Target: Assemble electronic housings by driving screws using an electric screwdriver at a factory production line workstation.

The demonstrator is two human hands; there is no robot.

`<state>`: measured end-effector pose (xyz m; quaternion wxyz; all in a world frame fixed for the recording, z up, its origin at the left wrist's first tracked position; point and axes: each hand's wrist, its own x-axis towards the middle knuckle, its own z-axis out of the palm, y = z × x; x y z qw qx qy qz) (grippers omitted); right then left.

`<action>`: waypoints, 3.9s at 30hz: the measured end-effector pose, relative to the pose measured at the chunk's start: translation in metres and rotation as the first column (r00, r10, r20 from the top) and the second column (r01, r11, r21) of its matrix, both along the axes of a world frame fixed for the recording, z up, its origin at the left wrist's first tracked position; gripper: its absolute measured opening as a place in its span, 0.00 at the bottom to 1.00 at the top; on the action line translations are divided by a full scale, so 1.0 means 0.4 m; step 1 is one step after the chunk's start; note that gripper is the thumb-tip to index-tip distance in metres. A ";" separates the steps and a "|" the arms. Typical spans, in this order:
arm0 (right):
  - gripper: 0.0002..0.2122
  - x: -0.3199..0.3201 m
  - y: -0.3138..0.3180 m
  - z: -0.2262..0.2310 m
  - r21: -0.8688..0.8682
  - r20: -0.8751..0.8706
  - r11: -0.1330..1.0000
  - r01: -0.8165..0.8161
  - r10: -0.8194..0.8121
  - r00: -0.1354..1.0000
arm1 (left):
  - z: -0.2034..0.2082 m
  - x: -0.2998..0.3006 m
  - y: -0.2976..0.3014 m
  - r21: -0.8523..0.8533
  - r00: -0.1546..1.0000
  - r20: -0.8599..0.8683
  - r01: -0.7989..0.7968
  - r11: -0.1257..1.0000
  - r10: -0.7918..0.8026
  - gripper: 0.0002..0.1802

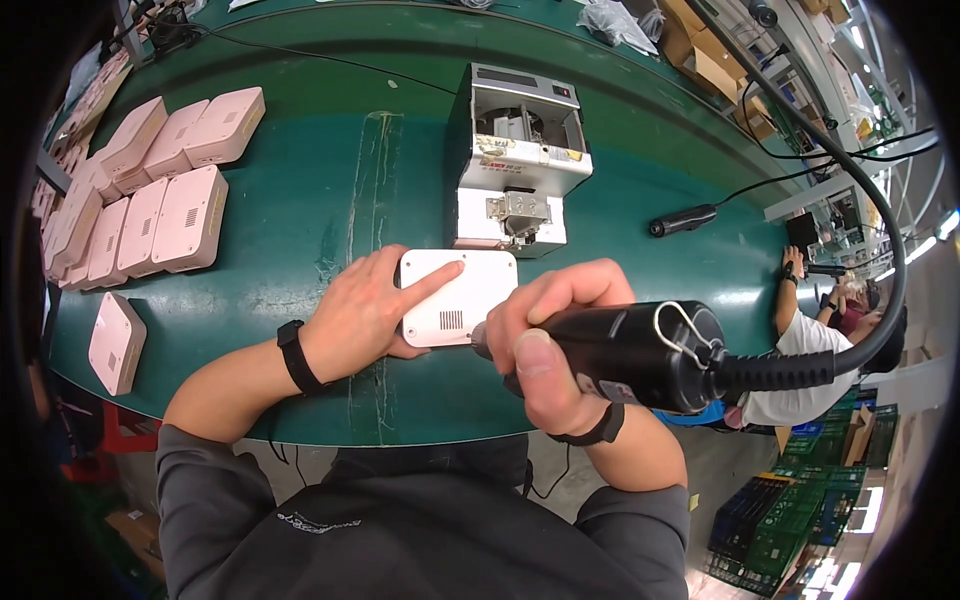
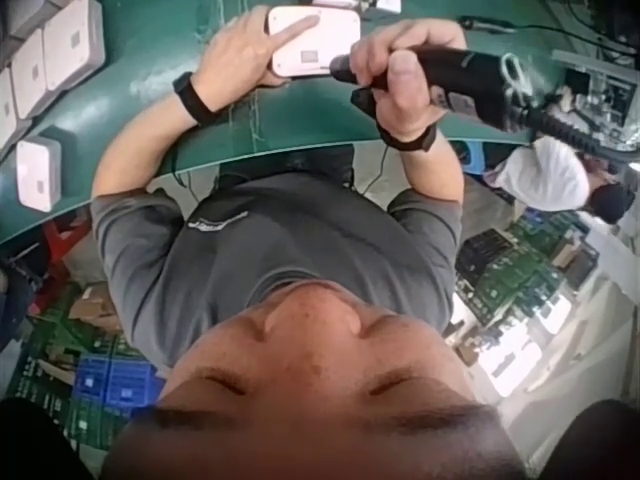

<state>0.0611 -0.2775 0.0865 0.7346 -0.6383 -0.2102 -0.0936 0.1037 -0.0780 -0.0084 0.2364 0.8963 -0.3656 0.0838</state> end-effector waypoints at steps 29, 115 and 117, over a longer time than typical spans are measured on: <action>0.15 0.020 0.078 0.102 0.112 0.031 0.990 -0.087 0.084 0.996 | -0.029 0.022 0.002 -0.114 0.985 -0.153 0.059 0.992 -0.077 0.53; 0.16 0.000 0.126 0.035 -0.031 0.026 0.998 -0.049 0.050 0.998 | -0.064 0.046 0.017 -0.352 0.912 -0.272 0.201 0.914 -0.305 0.54; 0.16 -0.001 0.130 0.036 -0.045 0.009 0.998 -0.050 0.050 0.999 | -0.060 0.045 0.019 -0.333 0.924 -0.245 0.204 0.920 -0.293 0.53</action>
